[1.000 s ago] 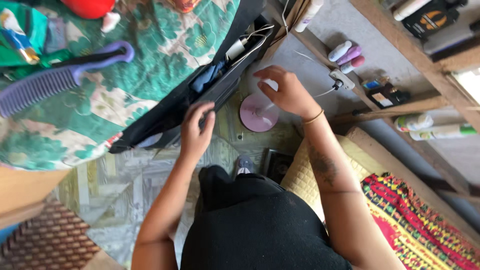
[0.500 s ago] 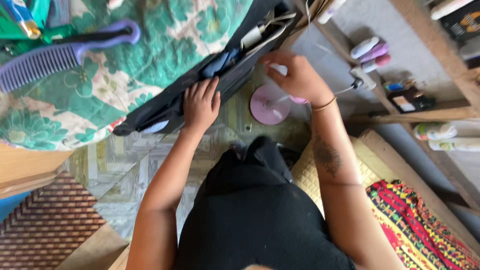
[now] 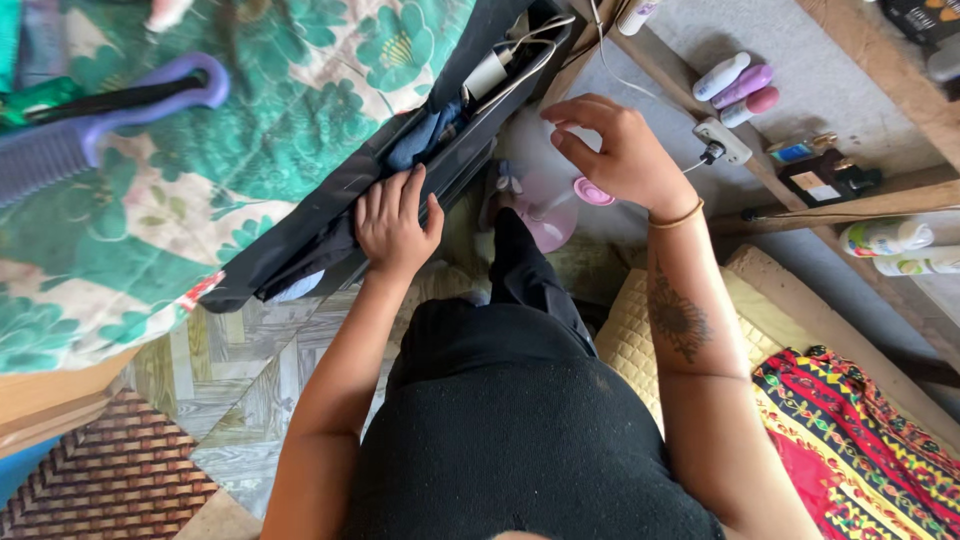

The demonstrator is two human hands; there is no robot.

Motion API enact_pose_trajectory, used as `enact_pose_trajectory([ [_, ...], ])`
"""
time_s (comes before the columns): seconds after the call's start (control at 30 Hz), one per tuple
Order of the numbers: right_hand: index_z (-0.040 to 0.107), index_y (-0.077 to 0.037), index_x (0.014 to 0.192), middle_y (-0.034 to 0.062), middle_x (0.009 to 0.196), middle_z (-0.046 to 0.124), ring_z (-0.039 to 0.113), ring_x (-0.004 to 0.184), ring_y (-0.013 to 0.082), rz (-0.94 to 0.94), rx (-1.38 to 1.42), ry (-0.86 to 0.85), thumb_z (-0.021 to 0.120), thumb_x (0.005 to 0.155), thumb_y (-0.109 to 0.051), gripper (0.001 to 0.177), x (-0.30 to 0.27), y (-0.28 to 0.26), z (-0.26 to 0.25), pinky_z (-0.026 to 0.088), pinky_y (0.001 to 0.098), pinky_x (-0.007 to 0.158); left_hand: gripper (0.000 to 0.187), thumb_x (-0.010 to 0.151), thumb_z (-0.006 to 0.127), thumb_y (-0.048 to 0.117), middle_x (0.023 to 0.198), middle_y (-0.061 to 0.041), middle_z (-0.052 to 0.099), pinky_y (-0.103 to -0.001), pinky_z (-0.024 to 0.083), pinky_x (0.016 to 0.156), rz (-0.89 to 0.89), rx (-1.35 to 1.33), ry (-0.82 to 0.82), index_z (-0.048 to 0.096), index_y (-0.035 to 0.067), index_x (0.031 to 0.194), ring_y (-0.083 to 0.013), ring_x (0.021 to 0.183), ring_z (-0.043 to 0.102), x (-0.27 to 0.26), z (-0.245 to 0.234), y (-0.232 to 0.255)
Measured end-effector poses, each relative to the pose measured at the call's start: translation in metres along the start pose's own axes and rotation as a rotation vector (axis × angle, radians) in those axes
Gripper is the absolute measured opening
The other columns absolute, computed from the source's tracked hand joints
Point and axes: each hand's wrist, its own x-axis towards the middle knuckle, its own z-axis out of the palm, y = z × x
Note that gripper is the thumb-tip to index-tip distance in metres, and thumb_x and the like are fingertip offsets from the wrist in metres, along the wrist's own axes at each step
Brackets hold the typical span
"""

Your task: The person organizes a cluttered bedside area by moving various items from a drawer and a small tin onto a nearby bed. They handle a red cloth, a small tin, a green tube, a comb, glasses, and a black speaker, placing them into two open drawers on the bed.

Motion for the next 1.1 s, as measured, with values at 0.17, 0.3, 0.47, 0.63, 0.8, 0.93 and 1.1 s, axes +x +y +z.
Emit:
enact_pose_trajectory([
  [0.17, 0.070, -0.001, 0.124, 0.0154, 0.117, 0.071, 0.074, 0.106, 0.0258, -0.077, 0.018, -0.042, 0.070, 0.100, -0.005, 0.025, 0.005, 0.007, 0.011, 0.058, 0.0360, 0.089, 0.037, 0.097, 0.066, 0.024, 0.118, -0.004, 0.068, -0.039, 0.046, 0.086, 0.013, 0.038, -0.020, 0.070, 0.009, 0.130, -0.0250, 0.100, 0.063, -0.003, -0.002, -0.002],
  [0.3, 0.070, 0.001, 0.123, 0.0164, 0.116, 0.071, 0.073, 0.105, 0.0273, -0.125, -0.009, -0.028, 0.072, 0.098, -0.003, 0.025, 0.028, 0.000, 0.009, 0.058, 0.0365, 0.089, 0.038, 0.096, 0.065, 0.024, 0.117, -0.003, 0.068, -0.038, 0.046, 0.086, 0.009, 0.038, -0.029, 0.070, 0.010, 0.132, -0.0249, 0.099, 0.063, 0.001, -0.008, -0.002],
  [0.47, 0.068, 0.002, 0.126, 0.0164, 0.122, 0.069, 0.073, 0.111, 0.0270, -0.138, 0.090, -0.018, 0.069, 0.101, 0.000, 0.025, 0.050, -0.006, 0.008, 0.058, 0.0356, 0.095, 0.040, 0.096, 0.065, 0.023, 0.117, -0.002, 0.068, -0.038, 0.045, 0.085, -0.023, 0.015, -0.068, 0.070, 0.011, 0.134, -0.0236, 0.097, 0.062, -0.004, -0.010, -0.001],
  [0.63, 0.068, 0.002, 0.125, 0.0174, 0.120, 0.069, 0.072, 0.110, 0.0275, -0.167, 0.033, 0.016, 0.070, 0.101, -0.001, 0.024, 0.058, -0.010, 0.009, 0.058, 0.0360, 0.096, 0.040, 0.095, 0.066, 0.024, 0.118, -0.001, 0.068, -0.037, 0.044, 0.083, -0.014, 0.039, -0.061, 0.070, 0.012, 0.133, -0.0229, 0.096, 0.062, -0.002, -0.010, -0.002],
  [0.8, 0.069, 0.003, 0.124, 0.0173, 0.116, 0.069, 0.073, 0.108, 0.0281, -0.143, 0.010, -0.030, 0.071, 0.101, -0.001, 0.024, 0.050, -0.005, 0.002, 0.058, 0.0358, 0.093, 0.042, 0.095, 0.066, 0.025, 0.118, -0.002, 0.068, -0.037, 0.044, 0.082, 0.004, 0.045, -0.069, 0.070, 0.010, 0.134, -0.0234, 0.095, 0.061, -0.001, -0.007, -0.004],
  [0.93, 0.070, 0.003, 0.122, 0.0180, 0.117, 0.070, 0.074, 0.107, 0.0282, -0.090, -0.018, -0.028, 0.071, 0.100, -0.001, 0.022, 0.038, 0.002, 0.001, 0.058, 0.0360, 0.092, 0.042, 0.095, 0.066, 0.025, 0.119, -0.003, 0.068, -0.038, 0.045, 0.084, -0.012, 0.024, -0.082, 0.069, 0.010, 0.134, -0.0236, 0.096, 0.062, -0.007, -0.009, -0.003],
  [1.1, 0.069, 0.002, 0.120, 0.0171, 0.114, 0.070, 0.074, 0.102, 0.0262, -0.008, 0.025, 0.016, 0.070, 0.096, -0.002, 0.025, 0.029, 0.004, 0.010, 0.059, 0.0346, 0.088, 0.040, 0.096, 0.064, 0.025, 0.118, -0.004, 0.068, -0.039, 0.045, 0.084, -0.012, 0.039, -0.055, 0.069, 0.011, 0.132, -0.0249, 0.097, 0.062, 0.000, -0.006, -0.002],
])
